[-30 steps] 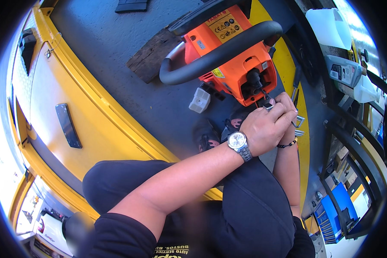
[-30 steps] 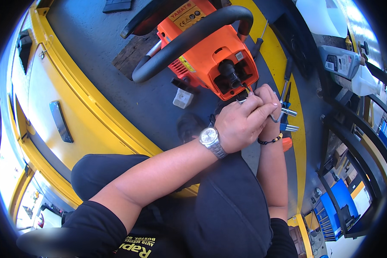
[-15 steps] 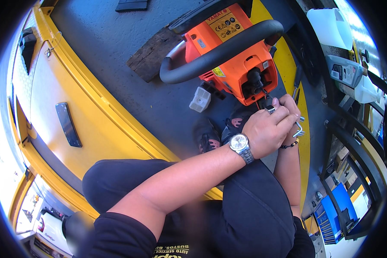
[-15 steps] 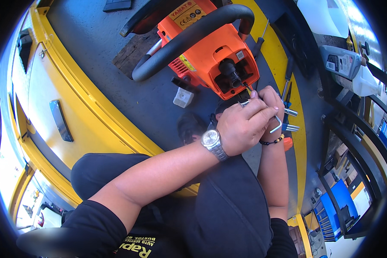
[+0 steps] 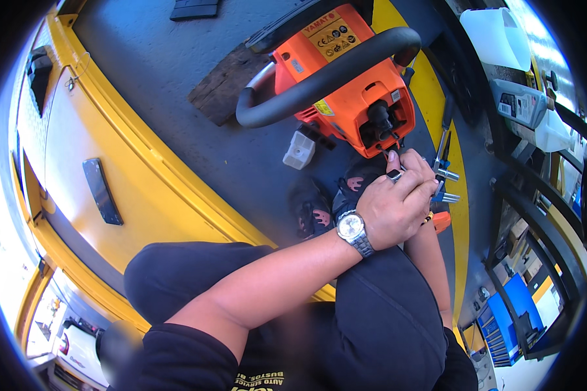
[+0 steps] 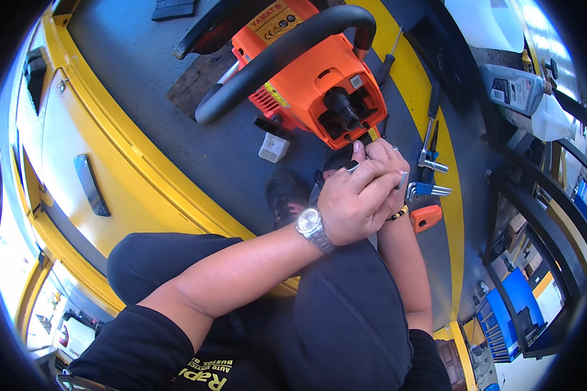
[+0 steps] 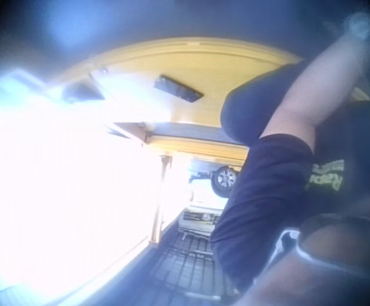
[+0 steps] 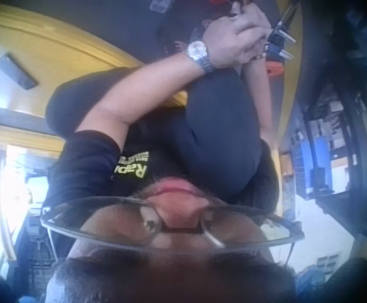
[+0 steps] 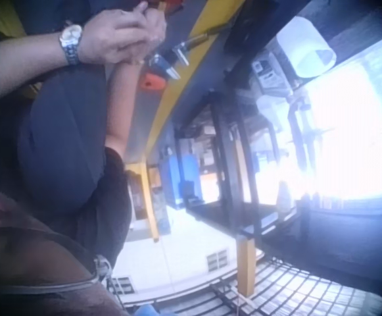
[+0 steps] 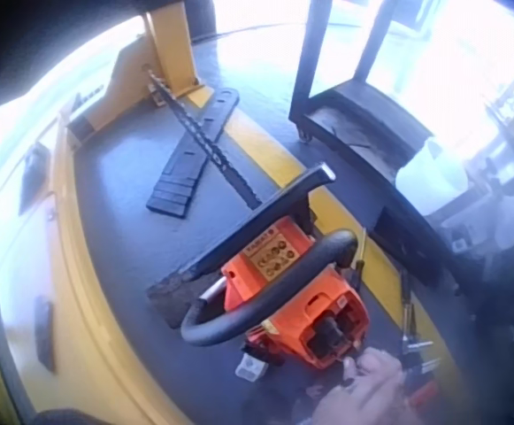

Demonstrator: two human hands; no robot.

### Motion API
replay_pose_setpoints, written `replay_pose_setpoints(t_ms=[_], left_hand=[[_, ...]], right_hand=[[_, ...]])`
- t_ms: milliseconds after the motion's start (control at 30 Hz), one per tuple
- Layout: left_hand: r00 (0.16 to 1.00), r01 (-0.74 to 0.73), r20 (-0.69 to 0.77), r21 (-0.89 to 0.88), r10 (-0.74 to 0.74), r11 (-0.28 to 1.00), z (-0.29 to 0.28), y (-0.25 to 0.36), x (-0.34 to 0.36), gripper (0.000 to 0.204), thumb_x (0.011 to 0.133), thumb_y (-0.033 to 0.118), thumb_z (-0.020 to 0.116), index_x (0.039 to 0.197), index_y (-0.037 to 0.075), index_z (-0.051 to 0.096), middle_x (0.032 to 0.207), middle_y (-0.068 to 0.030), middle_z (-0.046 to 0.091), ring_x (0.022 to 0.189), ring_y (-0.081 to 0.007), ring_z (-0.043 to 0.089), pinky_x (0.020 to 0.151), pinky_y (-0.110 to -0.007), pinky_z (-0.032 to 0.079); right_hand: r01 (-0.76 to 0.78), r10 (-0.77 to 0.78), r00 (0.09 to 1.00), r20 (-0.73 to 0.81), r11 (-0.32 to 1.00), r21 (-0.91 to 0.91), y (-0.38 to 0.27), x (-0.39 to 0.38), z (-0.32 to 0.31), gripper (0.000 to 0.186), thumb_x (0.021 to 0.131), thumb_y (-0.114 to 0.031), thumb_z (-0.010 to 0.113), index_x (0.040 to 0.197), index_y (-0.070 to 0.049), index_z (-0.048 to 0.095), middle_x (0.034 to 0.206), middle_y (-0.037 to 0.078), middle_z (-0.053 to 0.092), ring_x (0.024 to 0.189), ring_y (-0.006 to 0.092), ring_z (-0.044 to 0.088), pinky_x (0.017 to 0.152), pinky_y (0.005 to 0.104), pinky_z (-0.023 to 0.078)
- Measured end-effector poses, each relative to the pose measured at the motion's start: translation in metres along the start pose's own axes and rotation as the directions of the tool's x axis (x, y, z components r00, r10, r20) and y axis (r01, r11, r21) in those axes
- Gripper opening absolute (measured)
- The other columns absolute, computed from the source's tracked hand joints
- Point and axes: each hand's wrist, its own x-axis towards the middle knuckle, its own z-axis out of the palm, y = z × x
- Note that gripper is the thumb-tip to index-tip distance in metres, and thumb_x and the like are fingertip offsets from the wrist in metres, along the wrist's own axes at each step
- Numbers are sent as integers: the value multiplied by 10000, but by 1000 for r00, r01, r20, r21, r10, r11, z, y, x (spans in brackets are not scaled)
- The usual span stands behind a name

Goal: The person uses a hex key to remove screws from the top cover of an orange chainsaw. They remove the cover, inspect the internal components, and then reattach the cover by tightening the screws.

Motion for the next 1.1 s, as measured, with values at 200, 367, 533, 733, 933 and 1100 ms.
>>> replay_pose_setpoints(t_ms=[200,367,533,733,933,1100], left_hand=[[1000,12,-3,33,-12,999,-11,-3,-5,379,795,42,777,1168,88,727,1033,-64,646,777,-267,683,656,-376,554],[998,6,-65,-144,-16,990,-15,-20,-1,284,753,45,857,1008,76,736,941,-62,645,751,-271,672,626,-377,551],[995,102,-1,-162,-103,982,-16,-19,1,281,749,51,879,967,75,703,906,-84,625,736,-265,674,648,-364,564],[987,50,152,-29,-45,998,-38,9,-6,340,792,70,815,1116,87,716,973,-54,652,767,-266,685,663,-376,574],[959,-5,282,89,-21,996,-70,19,-13,463,765,52,794,1219,99,714,1014,-36,674,814,-245,697,669,-370,567],[983,22,180,92,-38,995,-72,0,-10,458,797,84,810,1240,87,696,1030,-64,686,821,-257,701,665,-381,566]], right_hand=[[62,-65,993,99,997,38,7,3,0,245,935,-151,718,812,-61,527,758,128,548,658,366,562,573,463,439],[155,-178,974,142,974,163,10,9,-12,194,864,-175,697,883,-66,538,849,143,582,750,381,598,620,480,468],[142,-162,974,157,981,130,22,-6,-3,180,827,-184,671,872,-70,539,852,135,589,746,379,619,610,460,485],[152,-154,988,17,982,111,3,-11,-9,228,832,-179,774,826,-78,569,791,113,566,692,345,595,586,449,480],[245,-248,969,-15,942,228,-21,0,5,169,869,-139,745,853,-74,590,801,115,576,684,345,602,582,453,483],[168,-178,983,44,971,173,-27,7,12,184,893,-142,728,835,-68,570,805,118,580,693,356,601,584,457,484]])
